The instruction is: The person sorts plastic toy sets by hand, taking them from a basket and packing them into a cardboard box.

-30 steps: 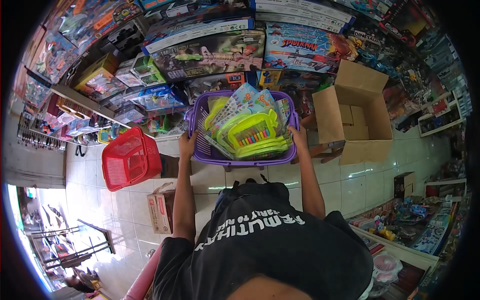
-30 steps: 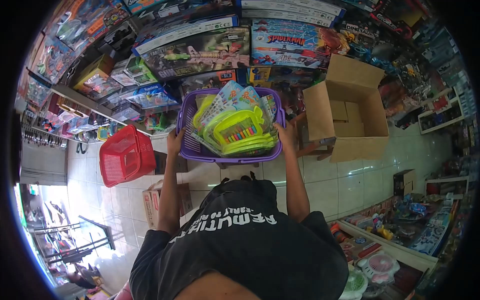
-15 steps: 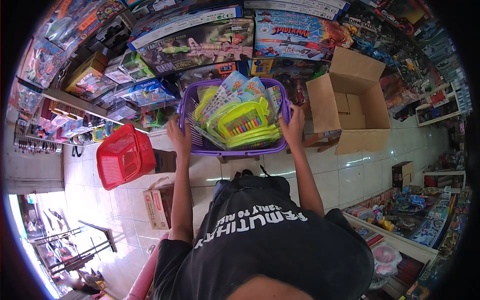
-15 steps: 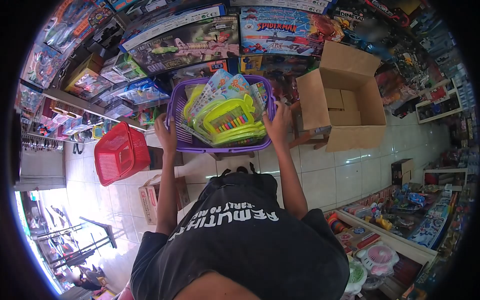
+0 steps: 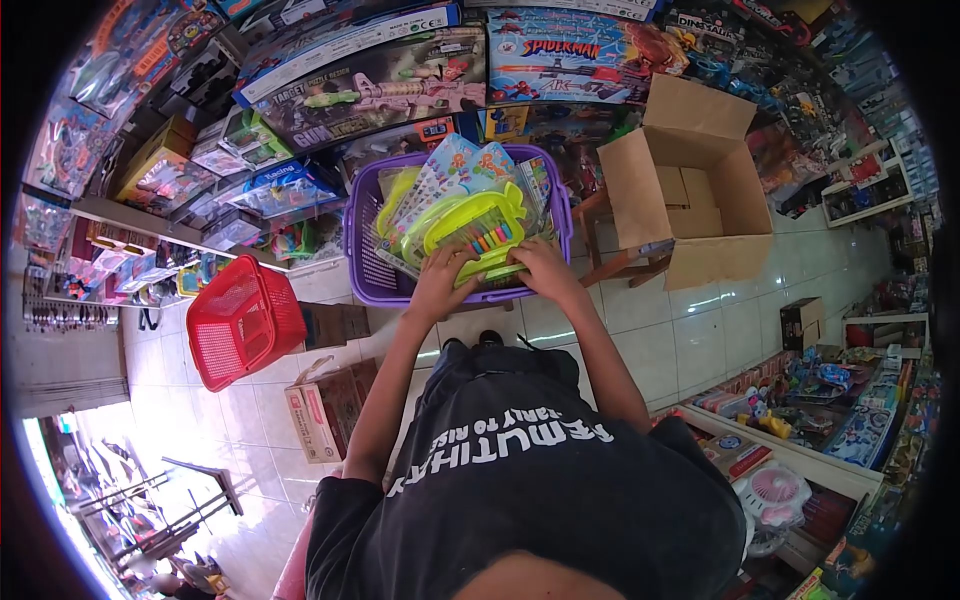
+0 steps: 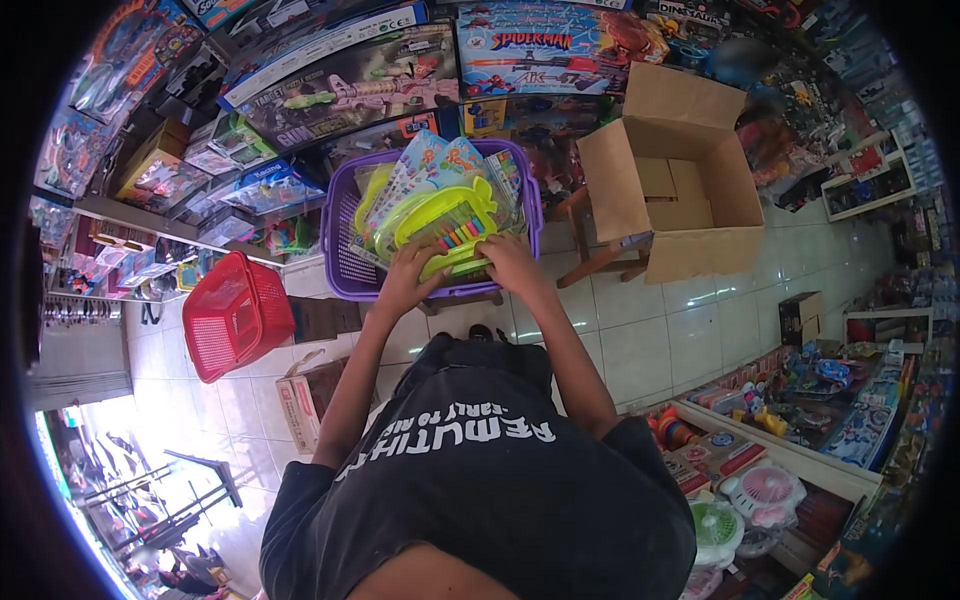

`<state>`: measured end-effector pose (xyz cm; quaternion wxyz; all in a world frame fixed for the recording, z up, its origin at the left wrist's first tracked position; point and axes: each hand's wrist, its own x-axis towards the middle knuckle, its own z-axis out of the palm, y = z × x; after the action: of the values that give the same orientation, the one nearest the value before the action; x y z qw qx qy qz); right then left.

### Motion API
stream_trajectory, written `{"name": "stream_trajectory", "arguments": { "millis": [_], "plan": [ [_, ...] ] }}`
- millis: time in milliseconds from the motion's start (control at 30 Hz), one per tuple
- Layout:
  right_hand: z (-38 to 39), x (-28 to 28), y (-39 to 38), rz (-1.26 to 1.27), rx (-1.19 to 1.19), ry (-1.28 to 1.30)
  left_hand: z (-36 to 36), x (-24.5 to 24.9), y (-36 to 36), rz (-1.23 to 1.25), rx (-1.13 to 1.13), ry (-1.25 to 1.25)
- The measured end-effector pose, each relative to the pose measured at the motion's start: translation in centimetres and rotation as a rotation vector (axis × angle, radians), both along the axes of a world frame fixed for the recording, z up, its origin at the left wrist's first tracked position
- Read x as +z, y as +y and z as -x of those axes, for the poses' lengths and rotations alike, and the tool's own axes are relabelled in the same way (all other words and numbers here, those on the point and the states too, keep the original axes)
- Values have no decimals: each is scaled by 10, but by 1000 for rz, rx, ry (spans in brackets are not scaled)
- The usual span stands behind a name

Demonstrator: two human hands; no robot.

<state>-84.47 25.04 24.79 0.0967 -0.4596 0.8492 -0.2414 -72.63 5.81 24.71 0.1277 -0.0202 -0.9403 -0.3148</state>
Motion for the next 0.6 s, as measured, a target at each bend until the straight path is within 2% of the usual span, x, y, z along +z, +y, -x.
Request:
{"name": "stream_trajectory", "arguments": {
  "millis": [167, 233, 300, 367, 500, 533, 567, 600],
  "plan": [
    [-9, 23, -16, -33, 152, 42, -4, 29, -1, 22, 23, 59],
    [-11, 27, -23, -17, 175, 83, -3, 30, -5, -85, -102, -20],
    [-12, 36, -29, 2, 198, 116, -3, 27, -7, -144, -105, -44],
    [2, 69, -34, 90, 199, 97, 2, 34, -7, -217, -123, -65],
    [5, 99, -46, 136, 250, 178, 1, 52, -12, -136, -9, -166],
    [4, 100, -48, 271, 250, 201, 0, 57, -14, -110, 46, -209],
    [4, 100, -51, 406, 251, 222, -1, 53, -18, -122, 52, -118],
    [4, 109, -52, 402, 252, 221, -2, 56, -22, -126, 52, -118]
  ]
}}
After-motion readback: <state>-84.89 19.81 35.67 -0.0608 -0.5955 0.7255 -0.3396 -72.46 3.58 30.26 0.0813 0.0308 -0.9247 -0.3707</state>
